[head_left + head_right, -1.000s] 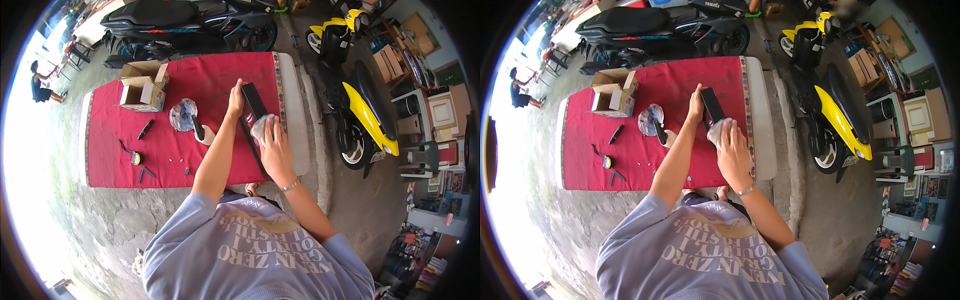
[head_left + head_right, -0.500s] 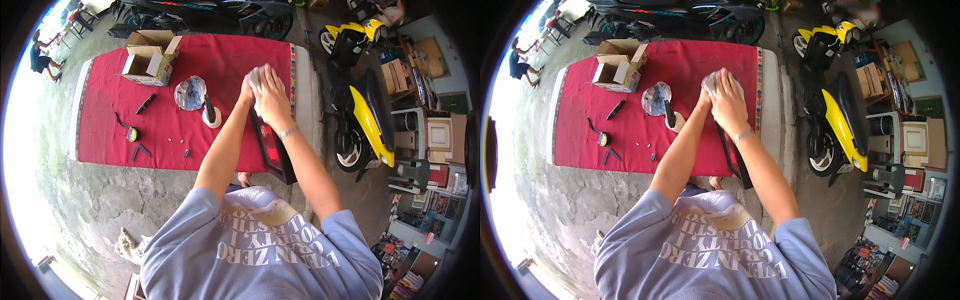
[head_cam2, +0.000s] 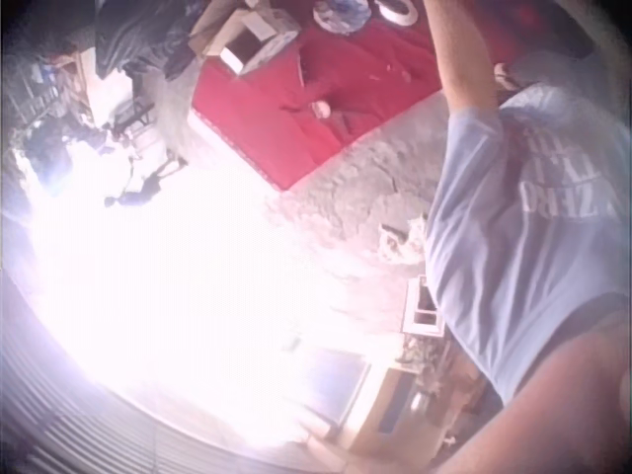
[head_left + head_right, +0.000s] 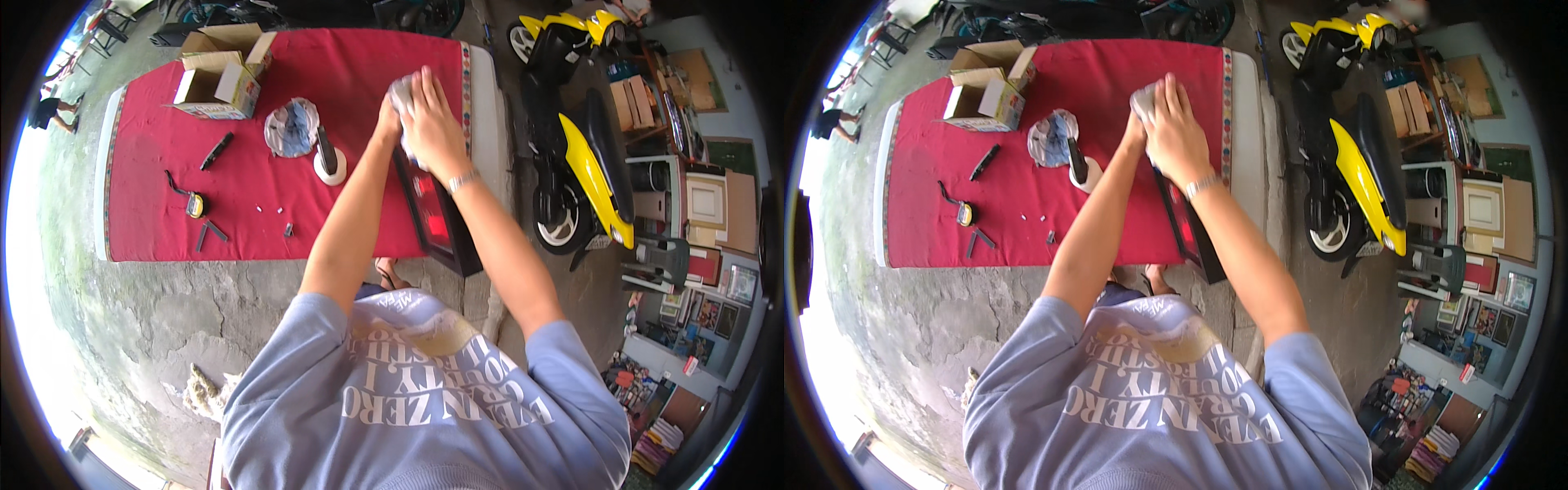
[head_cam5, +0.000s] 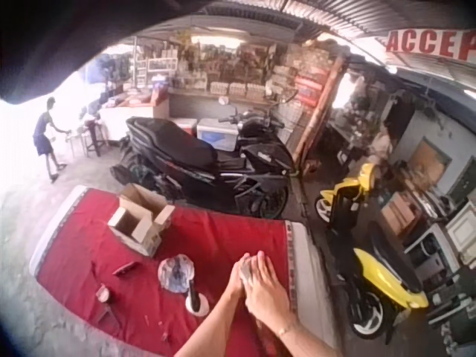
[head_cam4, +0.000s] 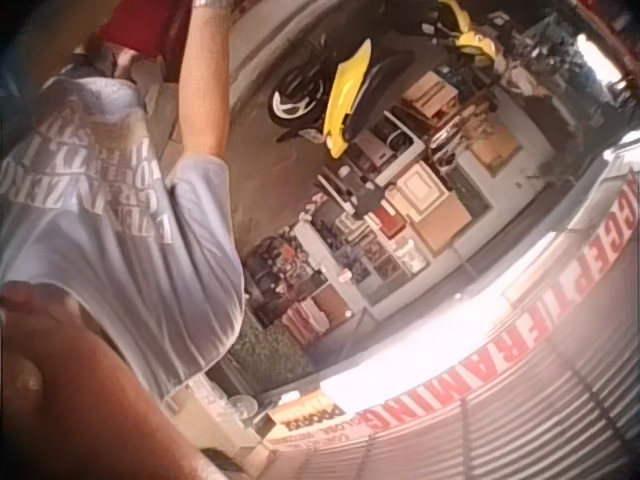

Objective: The person cleans a framed display case with medals using a spray bottle and cloth. They then measure the frame, mark it with a pen, and use a power drill to attach a screw to the back of the frame.

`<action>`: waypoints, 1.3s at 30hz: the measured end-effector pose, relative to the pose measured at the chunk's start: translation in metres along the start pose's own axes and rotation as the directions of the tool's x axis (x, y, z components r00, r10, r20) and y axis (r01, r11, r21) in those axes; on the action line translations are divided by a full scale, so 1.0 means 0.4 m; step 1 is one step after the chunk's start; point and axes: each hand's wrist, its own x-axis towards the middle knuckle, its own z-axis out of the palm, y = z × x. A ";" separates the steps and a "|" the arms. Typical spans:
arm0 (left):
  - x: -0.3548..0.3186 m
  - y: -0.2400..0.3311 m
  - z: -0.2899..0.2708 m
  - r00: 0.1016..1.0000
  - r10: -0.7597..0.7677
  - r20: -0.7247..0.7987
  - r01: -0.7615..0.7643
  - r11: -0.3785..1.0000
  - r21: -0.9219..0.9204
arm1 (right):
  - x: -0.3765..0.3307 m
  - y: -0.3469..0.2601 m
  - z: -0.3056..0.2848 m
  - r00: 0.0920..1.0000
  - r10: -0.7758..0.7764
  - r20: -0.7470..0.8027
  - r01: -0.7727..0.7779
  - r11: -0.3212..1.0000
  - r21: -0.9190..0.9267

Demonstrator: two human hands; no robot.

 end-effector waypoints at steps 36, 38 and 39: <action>-0.030 0.147 0.116 0.977 -0.187 -0.102 0.194 0.979 0.058 | -0.277 -0.020 -0.131 0.994 0.032 0.101 -0.045 0.990 0.136; -0.013 0.122 0.031 0.954 -0.284 -0.098 0.278 0.958 -0.066 | -0.328 -0.063 -0.150 0.986 -0.003 0.166 -0.020 0.991 0.135; -0.016 0.128 0.046 0.939 -0.333 -0.092 0.324 0.941 -0.097 | -0.386 -0.073 -0.190 0.979 0.002 0.203 -0.024 0.994 0.108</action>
